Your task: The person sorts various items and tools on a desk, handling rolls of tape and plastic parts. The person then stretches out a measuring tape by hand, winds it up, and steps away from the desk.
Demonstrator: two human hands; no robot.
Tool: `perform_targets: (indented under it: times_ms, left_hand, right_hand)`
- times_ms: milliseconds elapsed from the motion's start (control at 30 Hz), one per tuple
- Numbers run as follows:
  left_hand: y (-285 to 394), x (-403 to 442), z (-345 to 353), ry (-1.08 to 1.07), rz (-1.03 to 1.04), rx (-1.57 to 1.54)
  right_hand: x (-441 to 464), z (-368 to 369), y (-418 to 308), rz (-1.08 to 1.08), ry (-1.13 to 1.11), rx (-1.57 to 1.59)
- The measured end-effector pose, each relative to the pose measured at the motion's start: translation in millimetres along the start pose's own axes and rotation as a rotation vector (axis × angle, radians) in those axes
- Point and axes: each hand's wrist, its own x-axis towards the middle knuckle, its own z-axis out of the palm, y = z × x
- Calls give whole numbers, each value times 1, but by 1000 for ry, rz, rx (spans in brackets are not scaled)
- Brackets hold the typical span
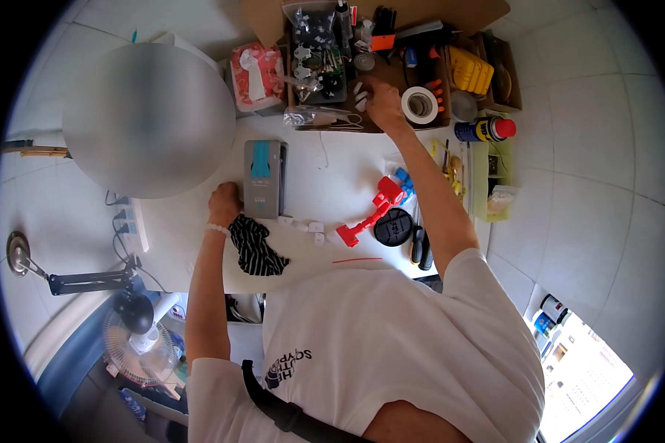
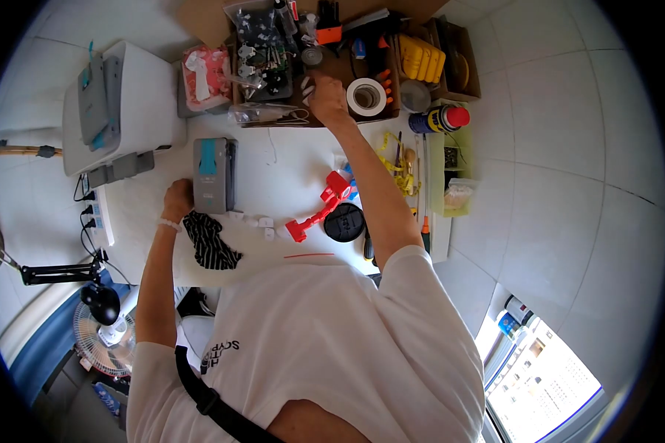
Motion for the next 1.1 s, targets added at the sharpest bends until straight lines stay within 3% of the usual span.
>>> perform_targets:
  times_ms: [167,467,700,867,1100]
  left_hand:
    - [-8,4,11,39,6,-11]
    - [-4,2,5,39,13,-13]
    - [-6,2,6,48,13,2]
    - [-5,4,7,28,7,6]
    - [-3,2,4,21,-6,-12]
  right_hand:
    - [6,11,7,28,106,-216]
    - [12,19,10,-1,115,-164]
    - [4,10,0,39,-20,-183]
    - [-5,10,3,-159,-23,-363]
    - [-10,2,-11,-137,-31,-385]
